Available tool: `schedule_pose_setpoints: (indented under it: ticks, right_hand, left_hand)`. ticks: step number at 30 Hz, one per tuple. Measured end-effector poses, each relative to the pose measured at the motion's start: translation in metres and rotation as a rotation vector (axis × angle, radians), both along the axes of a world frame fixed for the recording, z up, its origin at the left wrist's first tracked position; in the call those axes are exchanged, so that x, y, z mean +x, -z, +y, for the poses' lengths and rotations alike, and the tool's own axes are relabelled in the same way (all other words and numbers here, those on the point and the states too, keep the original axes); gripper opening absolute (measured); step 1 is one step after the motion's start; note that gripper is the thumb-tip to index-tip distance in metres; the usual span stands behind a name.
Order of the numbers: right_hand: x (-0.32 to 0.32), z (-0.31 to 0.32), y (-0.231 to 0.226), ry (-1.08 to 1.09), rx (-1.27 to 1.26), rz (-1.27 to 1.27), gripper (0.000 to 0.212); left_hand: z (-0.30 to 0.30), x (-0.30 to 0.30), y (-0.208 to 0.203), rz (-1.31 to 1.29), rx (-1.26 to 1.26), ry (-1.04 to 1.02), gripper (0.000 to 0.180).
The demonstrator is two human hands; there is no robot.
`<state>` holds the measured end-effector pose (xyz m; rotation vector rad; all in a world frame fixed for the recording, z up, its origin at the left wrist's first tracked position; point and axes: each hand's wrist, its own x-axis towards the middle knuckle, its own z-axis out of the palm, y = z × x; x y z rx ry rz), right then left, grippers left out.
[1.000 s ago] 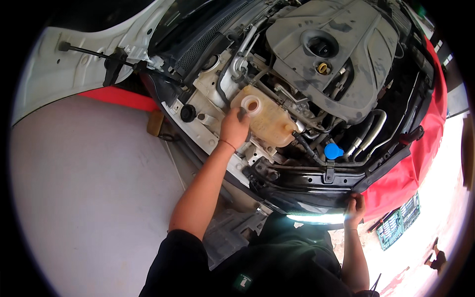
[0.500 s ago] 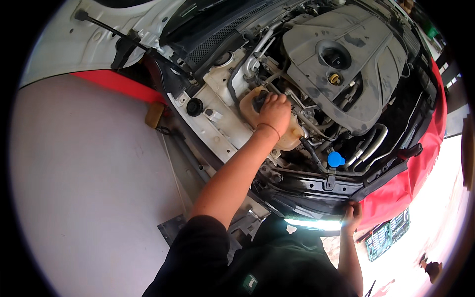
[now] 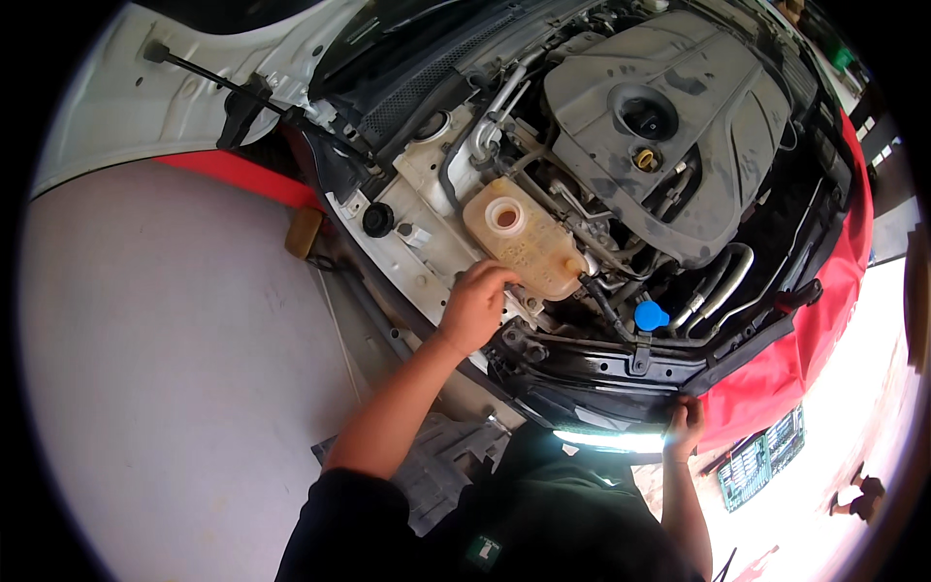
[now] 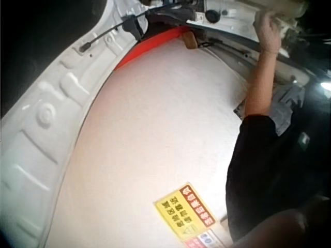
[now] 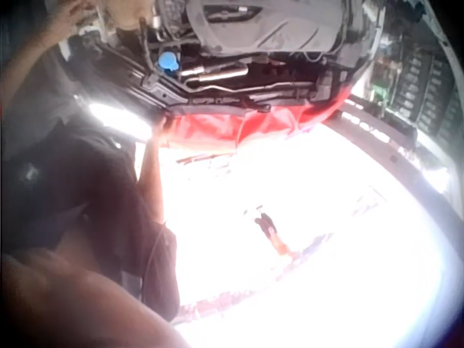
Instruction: The person pours red coolant from a container into the car's coolant reservoir, then secures the cap. They use a screwdriver to tighten a hose clamp on the reservoir and use pliers to adjust a nearby hose. Finally, they operate the car lift to raise the vehicle.
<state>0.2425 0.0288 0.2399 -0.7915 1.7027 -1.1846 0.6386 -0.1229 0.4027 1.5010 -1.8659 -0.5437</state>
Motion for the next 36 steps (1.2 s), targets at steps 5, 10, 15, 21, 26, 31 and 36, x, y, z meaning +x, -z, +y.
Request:
schedule_pose_setpoints:
  ticks: [5, 10, 15, 21, 26, 31, 36]
  right_hand:
    - [0.003, -0.004, -0.016, 0.004, 0.068, -0.037, 0.010]
    - [0.005, -0.009, -0.014, 0.013, 0.023, -0.001, 0.011]
    - [0.005, -0.011, -0.014, 0.013, 0.033, 0.010, 0.011]
    - [0.006, -0.012, -0.026, 0.027, 0.089, 0.028, 0.011]
    - [0.011, -0.016, -0.032, 0.052, 0.100, 0.010, 0.011]
    - [0.008, -0.014, -0.023, 0.060, 0.100, 0.017, 0.011]
    - [0.002, -0.008, -0.005, 0.065, 0.048, 0.050, 0.012]
  left_hand:
    - [0.043, 0.039, 0.010, 0.179, -0.029, -0.497, 0.021]
    - [0.049, 0.023, 0.029, -0.004, -0.076, -0.292, 0.024]
    - [0.053, 0.021, 0.021, -0.045, -0.107, -0.225, 0.029]
    - [0.021, 0.036, -0.014, -0.150, -0.191, -0.293, 0.025]
    - [-0.062, 0.040, -0.007, -0.302, -0.090, -0.169, 0.022]
    - [-0.136, 0.051, 0.011, -0.489, -0.001, 0.094, 0.021]
    - [-0.159, 0.057, 0.003, -0.375, 0.189, 0.267, 0.018]
